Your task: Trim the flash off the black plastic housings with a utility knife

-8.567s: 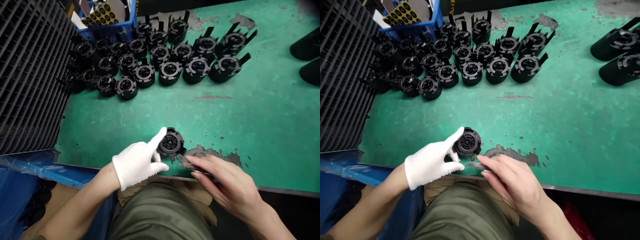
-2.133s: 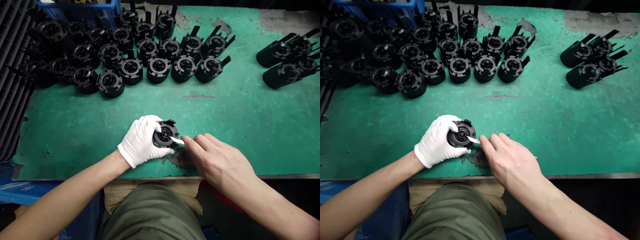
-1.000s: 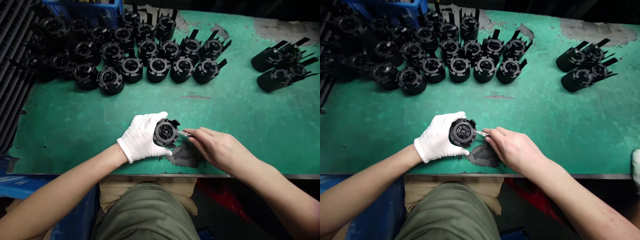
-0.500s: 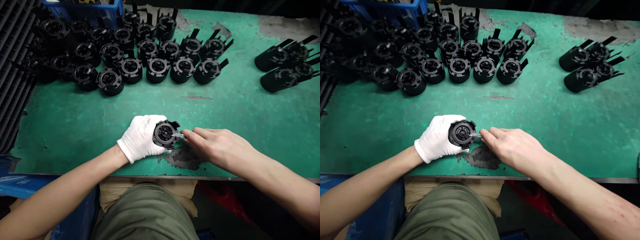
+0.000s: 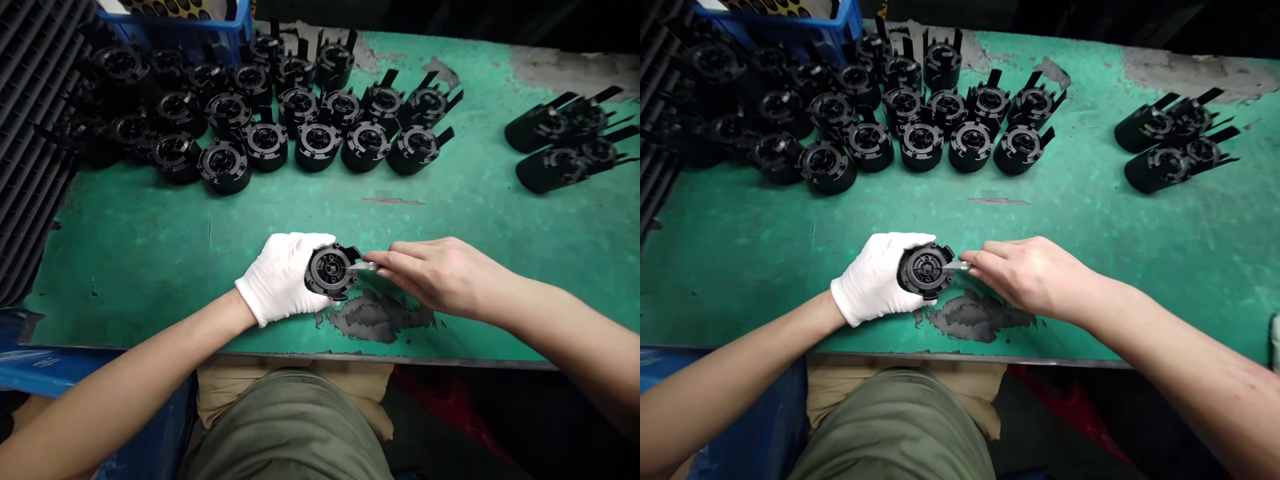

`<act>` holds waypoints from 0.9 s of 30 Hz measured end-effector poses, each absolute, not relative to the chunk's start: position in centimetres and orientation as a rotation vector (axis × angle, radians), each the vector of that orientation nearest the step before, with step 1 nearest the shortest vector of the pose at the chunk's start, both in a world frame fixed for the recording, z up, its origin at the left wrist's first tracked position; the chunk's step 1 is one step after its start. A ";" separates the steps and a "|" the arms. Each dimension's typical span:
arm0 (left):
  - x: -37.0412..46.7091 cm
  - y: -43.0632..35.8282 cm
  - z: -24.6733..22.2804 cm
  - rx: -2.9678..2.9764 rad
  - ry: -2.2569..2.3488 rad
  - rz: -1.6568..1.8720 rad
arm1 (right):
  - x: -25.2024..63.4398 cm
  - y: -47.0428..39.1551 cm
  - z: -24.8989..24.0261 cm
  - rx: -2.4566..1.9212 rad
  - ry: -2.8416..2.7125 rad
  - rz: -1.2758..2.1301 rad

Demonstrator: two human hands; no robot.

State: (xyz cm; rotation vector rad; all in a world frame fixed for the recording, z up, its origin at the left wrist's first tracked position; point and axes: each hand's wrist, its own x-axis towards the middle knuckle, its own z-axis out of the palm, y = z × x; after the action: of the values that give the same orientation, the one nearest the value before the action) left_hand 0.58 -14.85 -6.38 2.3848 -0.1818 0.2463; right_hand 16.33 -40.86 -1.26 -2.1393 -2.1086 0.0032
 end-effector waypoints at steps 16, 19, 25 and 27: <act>0.5 -15.1 -6.6 2.422 -0.157 0.224 | 11.5 -41.1 -0.4 -2.447 -2.106 -0.120; 0.6 -15.1 -6.5 2.407 -0.153 0.210 | 11.8 -41.1 -0.5 -2.431 -2.154 -0.105; 0.6 -15.0 -6.7 2.399 -0.159 0.227 | 12.8 -40.8 0.0 -2.345 -2.297 -0.141; 0.6 -14.9 -6.7 2.397 -0.165 0.226 | 13.3 -40.8 0.0 -2.292 -2.320 -0.143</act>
State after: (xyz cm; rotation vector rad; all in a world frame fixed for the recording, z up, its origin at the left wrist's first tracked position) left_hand 0.58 -14.94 -6.73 2.3972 -0.1654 0.2262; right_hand 13.31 -40.79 0.01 -2.2921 -2.3204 -0.1428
